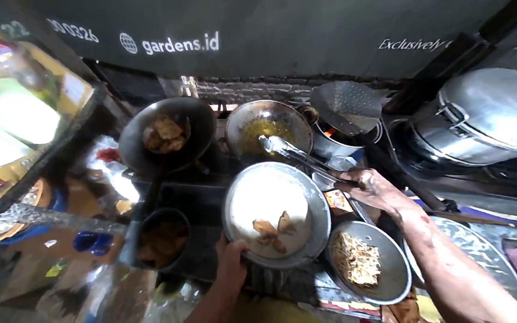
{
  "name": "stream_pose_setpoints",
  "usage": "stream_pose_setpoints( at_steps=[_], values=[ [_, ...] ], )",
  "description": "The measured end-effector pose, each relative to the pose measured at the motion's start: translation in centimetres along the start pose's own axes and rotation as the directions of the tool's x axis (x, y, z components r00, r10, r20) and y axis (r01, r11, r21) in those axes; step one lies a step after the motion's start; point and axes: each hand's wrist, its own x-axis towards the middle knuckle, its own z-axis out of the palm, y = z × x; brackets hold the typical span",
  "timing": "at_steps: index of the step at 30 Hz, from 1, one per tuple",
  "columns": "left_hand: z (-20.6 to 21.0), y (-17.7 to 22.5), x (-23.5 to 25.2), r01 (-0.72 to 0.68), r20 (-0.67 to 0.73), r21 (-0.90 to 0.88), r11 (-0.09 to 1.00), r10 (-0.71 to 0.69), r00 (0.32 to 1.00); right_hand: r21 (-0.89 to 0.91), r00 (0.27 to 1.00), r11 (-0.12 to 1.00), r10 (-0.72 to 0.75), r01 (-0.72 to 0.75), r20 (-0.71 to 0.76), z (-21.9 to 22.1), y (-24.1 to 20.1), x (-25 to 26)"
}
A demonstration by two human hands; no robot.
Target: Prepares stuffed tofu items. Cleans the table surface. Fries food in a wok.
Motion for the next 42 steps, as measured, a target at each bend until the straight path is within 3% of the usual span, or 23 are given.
stream_pose_setpoints(
  at_steps=[5, 9, 12, 17, 26, 33, 37, 42],
  values=[
    [0.0, -0.2, 0.2, -0.028, 0.023, -0.003, 1.000, 0.028, 0.999, 0.119, 0.989, 0.987, -0.099, 0.112, -0.109, -1.4, 0.8, -2.5],
    [0.0, -0.1, 0.3, -0.019, 0.015, 0.003, 1.000, 0.019, 1.000, 0.044, 0.967, 0.973, -0.219, 0.226, -0.131, -4.9, 0.2, -7.8],
    [0.1, -0.2, 0.3, -0.041, 0.006, 0.021, 0.999, 0.041, 0.999, 0.008, 0.948, 0.948, -0.318, 0.318, -0.014, -7.5, -1.6, -11.8],
    [0.2, -0.2, 0.2, -0.049, 0.001, 0.049, 0.998, 0.049, 0.999, -0.094, 0.929, 0.952, -0.260, 0.292, 0.262, -8.6, -4.9, -14.5],
    [0.1, -0.4, 0.2, -0.022, 0.001, 0.035, 0.999, 0.022, 1.000, -0.290, 0.897, 0.914, -0.145, 0.283, 0.418, -9.6, -7.5, -15.7],
    [0.1, -0.6, -0.1, -0.032, 0.001, 0.048, 0.998, 0.032, 0.999, -0.431, 0.958, 0.890, -0.023, 0.150, 0.285, -7.3, -9.2, -14.0],
    [0.1, -0.7, -0.1, -0.011, -0.015, 0.061, 0.998, 0.012, 1.000, -0.428, 0.934, 0.831, -0.334, 0.355, 0.125, -5.2, -3.9, -12.3],
    [0.1, -0.9, -0.2, -0.002, -0.013, 0.046, 0.999, 0.003, 1.000, -0.397, 0.925, 0.836, -0.353, 0.378, 0.139, -5.9, -3.7, -12.5]
  ],
)
